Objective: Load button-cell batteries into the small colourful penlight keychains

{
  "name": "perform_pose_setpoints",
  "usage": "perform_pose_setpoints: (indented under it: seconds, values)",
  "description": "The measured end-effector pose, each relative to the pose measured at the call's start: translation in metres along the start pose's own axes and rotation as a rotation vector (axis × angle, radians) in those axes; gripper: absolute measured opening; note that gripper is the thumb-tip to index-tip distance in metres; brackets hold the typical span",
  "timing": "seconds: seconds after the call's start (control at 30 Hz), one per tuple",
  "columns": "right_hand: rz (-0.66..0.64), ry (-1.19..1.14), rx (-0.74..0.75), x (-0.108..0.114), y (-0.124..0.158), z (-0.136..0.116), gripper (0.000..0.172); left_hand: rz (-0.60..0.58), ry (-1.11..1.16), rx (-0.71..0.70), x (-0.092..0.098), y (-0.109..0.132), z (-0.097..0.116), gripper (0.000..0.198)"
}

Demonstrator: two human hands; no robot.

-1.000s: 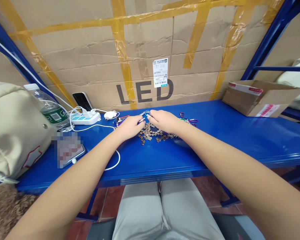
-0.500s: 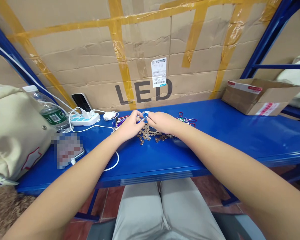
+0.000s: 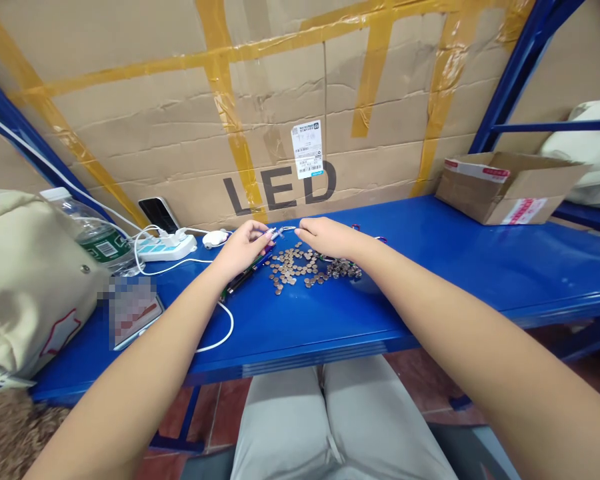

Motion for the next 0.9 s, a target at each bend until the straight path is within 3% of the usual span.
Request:
perform_pose_setpoints:
  seconds: [0.1,0.2,0.33,0.43,0.53,0.63,0.73,0.9]
  values:
    - [-0.007,-0.098,0.012,-0.001,0.0,0.002,0.031,-0.036,0.01,0.003,-0.002,0.002,0.003,0.02]
    - [-0.024,-0.23,0.135,-0.004,0.002,-0.01,0.046,-0.124,0.056,-0.09,-0.013,0.003,0.019,0.024]
    - [-0.025,-0.251,0.203,-0.009,0.001,-0.018,0.029,-0.135,0.026,-0.131,-0.018,0.003,0.026,0.03]
    - [0.025,-0.244,0.154,-0.006,-0.004,-0.012,0.029,-0.094,0.016,-0.09,-0.013,0.002,0.02,0.032]
    - [0.079,-0.157,0.093,-0.004,-0.012,-0.003,0.029,-0.072,-0.196,-0.06,-0.001,0.0,0.014,0.029]
    - [0.186,0.043,-0.001,-0.002,-0.025,0.007,0.026,-0.158,-0.511,-0.073,0.007,0.0,0.009,0.013]
    - [0.249,0.235,-0.106,-0.006,-0.041,0.018,0.026,-0.287,-0.636,-0.073,0.003,0.0,-0.002,0.01]
    - [0.194,0.313,-0.191,-0.019,-0.052,0.037,0.029,-0.311,-0.731,-0.079,0.002,-0.002,-0.012,0.014]
Point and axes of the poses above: each hand's wrist, its own y-axis away from the middle knuckle, its own x-axis out of the back of the hand, z = x × y, the point moved 8 cm from there along -y, towards the middle knuckle, and after that the axes turned 15 degrees about -x, right-handed, at the moved point
